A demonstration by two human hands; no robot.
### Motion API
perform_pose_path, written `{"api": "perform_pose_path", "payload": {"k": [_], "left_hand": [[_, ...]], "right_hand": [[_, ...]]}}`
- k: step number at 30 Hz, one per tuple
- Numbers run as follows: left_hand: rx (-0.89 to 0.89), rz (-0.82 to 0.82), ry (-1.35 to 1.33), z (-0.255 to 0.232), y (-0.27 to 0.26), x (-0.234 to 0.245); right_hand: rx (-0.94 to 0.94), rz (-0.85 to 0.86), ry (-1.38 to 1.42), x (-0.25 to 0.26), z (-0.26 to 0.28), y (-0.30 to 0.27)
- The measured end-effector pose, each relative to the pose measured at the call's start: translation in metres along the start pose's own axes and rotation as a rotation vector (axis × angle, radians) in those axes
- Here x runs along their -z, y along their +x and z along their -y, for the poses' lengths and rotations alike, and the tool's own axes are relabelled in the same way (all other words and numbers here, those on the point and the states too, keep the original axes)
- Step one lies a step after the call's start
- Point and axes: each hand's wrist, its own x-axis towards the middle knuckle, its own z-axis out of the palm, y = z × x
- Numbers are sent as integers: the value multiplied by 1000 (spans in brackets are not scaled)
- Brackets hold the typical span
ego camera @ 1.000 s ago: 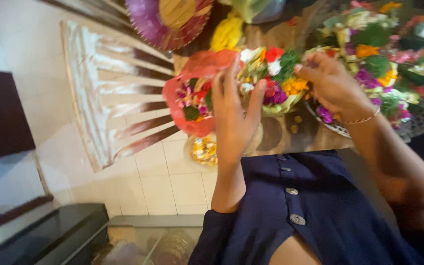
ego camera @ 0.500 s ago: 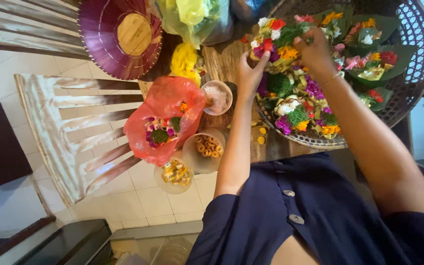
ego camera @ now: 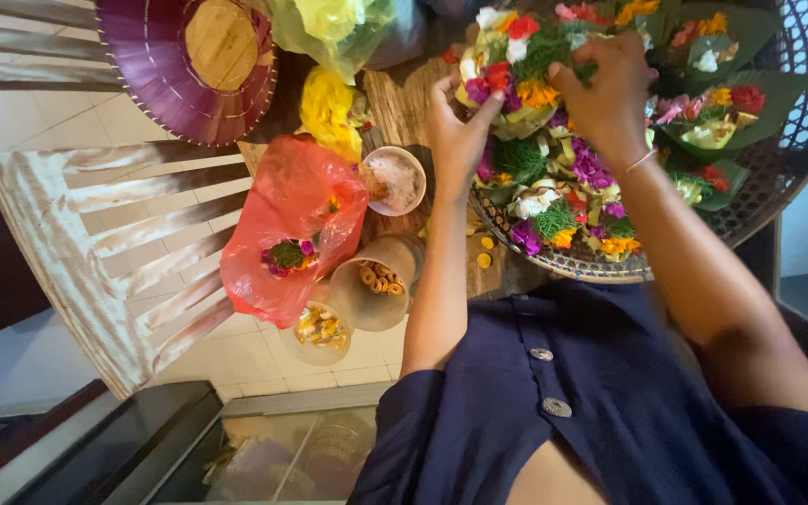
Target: The person assembles small floral offerings by placing flowers, leaves, and small food items into banana-leaf cones, and then secures a red bag of additional supplies from a refrigerator.
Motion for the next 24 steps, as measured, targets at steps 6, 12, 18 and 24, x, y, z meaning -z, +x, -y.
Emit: {"api": "perform_pose_path", "payload": {"k": [6, 12, 18, 24], "left_hand": [[109, 140, -108, -40, 14, -12], [-251, 112, 150, -24, 52, -55], [-348, 20, 703, 1, 71, -89], [-241, 3, 897, -2, 58, -95]], "right_hand": [[-228, 192, 455, 31, -23, 37], [-190, 145, 582, 40, -65, 73], [-297, 39, 271, -20, -153, 77], [-283, -52, 92, -47, -166, 65]]}}
